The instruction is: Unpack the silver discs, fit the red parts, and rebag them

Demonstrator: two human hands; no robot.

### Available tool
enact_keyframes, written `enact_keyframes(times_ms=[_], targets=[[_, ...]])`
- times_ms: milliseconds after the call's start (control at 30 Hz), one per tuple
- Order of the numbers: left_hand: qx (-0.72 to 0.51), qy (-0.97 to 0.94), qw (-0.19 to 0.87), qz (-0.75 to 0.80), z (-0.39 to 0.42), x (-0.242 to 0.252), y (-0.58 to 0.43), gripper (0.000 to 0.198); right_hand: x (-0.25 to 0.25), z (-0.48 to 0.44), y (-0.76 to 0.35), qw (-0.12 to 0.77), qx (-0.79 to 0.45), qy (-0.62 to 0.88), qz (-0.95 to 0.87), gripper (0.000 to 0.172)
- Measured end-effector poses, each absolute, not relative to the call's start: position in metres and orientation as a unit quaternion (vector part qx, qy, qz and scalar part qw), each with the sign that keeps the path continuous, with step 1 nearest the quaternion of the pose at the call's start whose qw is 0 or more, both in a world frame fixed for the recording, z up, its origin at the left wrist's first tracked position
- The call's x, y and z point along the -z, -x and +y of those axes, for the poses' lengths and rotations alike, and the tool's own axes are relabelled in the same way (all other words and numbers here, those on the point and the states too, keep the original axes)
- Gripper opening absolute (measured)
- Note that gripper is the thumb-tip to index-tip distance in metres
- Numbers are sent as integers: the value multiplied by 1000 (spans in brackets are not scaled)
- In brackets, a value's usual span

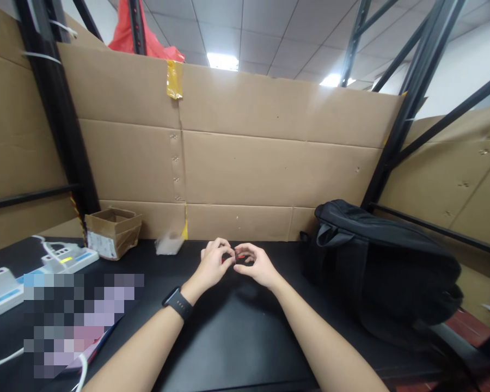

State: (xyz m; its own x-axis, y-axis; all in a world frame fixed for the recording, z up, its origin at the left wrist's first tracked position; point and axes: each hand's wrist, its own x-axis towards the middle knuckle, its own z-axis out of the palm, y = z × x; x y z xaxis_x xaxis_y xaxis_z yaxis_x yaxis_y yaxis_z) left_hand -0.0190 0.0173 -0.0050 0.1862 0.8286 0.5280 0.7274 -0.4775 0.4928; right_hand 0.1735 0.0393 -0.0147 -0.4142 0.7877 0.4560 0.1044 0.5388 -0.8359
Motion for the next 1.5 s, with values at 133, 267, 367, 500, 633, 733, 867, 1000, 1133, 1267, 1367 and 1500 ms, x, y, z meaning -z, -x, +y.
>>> enact_keyframes(times_ms=[133, 267, 367, 500, 633, 733, 867, 1000, 1133, 1267, 1367, 1500], targets=[[-371, -770, 39, 518, 21, 6, 24, 10, 14, 41, -176, 447, -375, 300, -755, 45], [-358, -763, -3, 539, 27, 7, 37, 10, 16, 48, -182, 450, -360, 315, -754, 40], [-341, -745, -27, 573, 32, 8, 49, 11, 19, 58, -193, 473, -292, 371, -744, 40], [-295, -739, -20, 606, 35, 12, 61, 13, 27, 74, -213, 462, -135, 461, -745, 33], [-264, -741, -19, 618, 37, 17, 63, 16, 34, 83, -226, 398, -83, 520, -751, 30], [-261, -741, -25, 618, 38, 18, 62, 15, 39, 87, -229, 363, -82, 539, -756, 29], [-289, -727, -34, 622, 43, 18, 68, 14, 44, 89, -229, 328, -90, 545, -766, 29], [-300, -702, -22, 645, 56, 23, 87, 28, 43, 86, -229, 287, -93, 554, -776, 33], [-229, -729, 57, 642, 67, 35, 108, 60, 37, 80, -228, 229, -89, 582, -775, 61], [-135, -748, 120, 639, 67, 45, 113, 109, 34, 76, -230, 160, -95, 631, -753, 93], [-95, -738, 110, 659, 62, 48, 108, 118, 34, 76, -233, 95, -120, 662, -733, 108], [-67, -725, 114, 675, 60, 52, 101, 116, 34, 75, -237, 41, -154, 682, -714, 120]])
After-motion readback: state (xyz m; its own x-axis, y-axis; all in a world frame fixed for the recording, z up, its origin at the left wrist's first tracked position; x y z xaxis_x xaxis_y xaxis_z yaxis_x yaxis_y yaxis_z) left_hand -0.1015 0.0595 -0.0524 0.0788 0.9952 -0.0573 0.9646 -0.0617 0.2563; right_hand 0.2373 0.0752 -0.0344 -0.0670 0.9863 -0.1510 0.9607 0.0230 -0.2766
